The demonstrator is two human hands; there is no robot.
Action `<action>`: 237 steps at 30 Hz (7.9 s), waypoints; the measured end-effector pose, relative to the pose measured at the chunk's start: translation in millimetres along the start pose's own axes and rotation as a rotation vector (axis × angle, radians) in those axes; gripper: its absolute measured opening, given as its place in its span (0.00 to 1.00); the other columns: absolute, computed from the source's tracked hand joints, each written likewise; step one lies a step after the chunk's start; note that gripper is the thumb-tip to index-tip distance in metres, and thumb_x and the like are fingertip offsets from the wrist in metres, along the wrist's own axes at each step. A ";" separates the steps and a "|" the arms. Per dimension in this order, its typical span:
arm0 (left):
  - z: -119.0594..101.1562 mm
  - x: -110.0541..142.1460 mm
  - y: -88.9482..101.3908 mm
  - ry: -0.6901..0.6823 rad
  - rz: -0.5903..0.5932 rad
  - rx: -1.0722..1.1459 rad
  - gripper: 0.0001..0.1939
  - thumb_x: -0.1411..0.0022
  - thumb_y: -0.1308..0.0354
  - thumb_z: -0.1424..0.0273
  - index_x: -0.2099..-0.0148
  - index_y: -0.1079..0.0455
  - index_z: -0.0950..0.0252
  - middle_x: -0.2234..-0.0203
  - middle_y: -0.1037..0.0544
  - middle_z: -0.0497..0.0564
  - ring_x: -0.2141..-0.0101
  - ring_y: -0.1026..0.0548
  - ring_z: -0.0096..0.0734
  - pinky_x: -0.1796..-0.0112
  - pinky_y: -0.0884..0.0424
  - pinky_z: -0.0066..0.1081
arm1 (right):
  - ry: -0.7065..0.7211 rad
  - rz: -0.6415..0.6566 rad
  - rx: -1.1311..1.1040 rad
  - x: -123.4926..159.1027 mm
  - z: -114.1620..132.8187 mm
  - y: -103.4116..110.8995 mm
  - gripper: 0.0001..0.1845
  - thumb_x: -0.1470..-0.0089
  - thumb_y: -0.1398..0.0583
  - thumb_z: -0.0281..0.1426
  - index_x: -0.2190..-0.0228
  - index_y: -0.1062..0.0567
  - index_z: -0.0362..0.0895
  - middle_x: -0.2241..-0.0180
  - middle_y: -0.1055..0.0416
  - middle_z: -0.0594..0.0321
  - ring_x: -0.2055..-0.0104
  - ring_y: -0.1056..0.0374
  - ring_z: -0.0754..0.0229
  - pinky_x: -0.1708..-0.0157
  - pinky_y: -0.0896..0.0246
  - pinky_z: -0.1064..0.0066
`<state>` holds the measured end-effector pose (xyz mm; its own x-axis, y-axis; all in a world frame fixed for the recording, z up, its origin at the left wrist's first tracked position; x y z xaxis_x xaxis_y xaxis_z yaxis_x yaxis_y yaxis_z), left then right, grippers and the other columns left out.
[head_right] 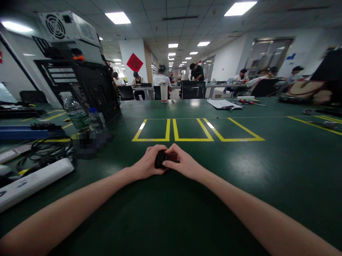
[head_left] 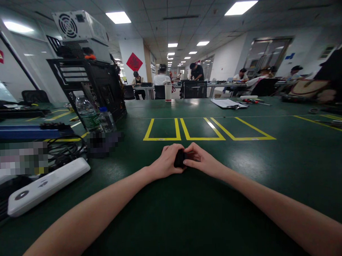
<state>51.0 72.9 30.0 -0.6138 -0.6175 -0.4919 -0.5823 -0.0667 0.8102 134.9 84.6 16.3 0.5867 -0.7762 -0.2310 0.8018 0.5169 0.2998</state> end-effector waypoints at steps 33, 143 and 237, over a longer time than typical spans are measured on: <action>2.4 -0.4 -1.8 0.014 0.005 0.017 0.31 0.56 0.40 0.70 0.51 0.51 0.62 0.59 0.37 0.52 0.57 0.37 0.37 0.54 0.44 0.37 | -0.024 0.035 -0.118 1.8 -2.9 -1.9 0.17 0.59 0.39 0.30 0.66 0.39 0.46 0.63 0.37 0.64 0.58 0.36 0.60 0.57 0.40 0.61; 2.1 -1.2 0.0 0.030 0.000 0.039 0.29 0.54 0.41 0.68 0.51 0.50 0.62 0.60 0.37 0.51 0.58 0.36 0.37 0.55 0.44 0.37 | 0.010 -0.080 -0.027 3.1 -1.5 0.8 0.14 0.56 0.41 0.31 0.65 0.38 0.46 0.62 0.38 0.63 0.57 0.37 0.59 0.59 0.38 0.63; 34.6 -9.7 -12.3 0.263 0.111 0.296 0.25 0.53 0.42 0.62 0.54 0.45 0.64 0.63 0.34 0.53 0.64 0.32 0.36 0.65 0.34 0.36 | -0.119 -0.334 0.372 3.8 -17.1 24.0 0.15 0.46 0.53 0.36 0.59 0.37 0.45 0.58 0.35 0.59 0.55 0.39 0.58 0.55 0.45 0.62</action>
<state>45.6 106.9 13.7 -0.5468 -0.7901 -0.2771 -0.6717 0.2164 0.7085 158.3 100.3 6.9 0.2710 -0.9239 -0.2702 0.8361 0.0868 0.5416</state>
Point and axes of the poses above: each hand's wrist, its own x-axis away from the middle knuckle, its own y-axis out of the back of the hand, z = x × y, the point moved 8 cm from there along -x, towards the middle knuckle
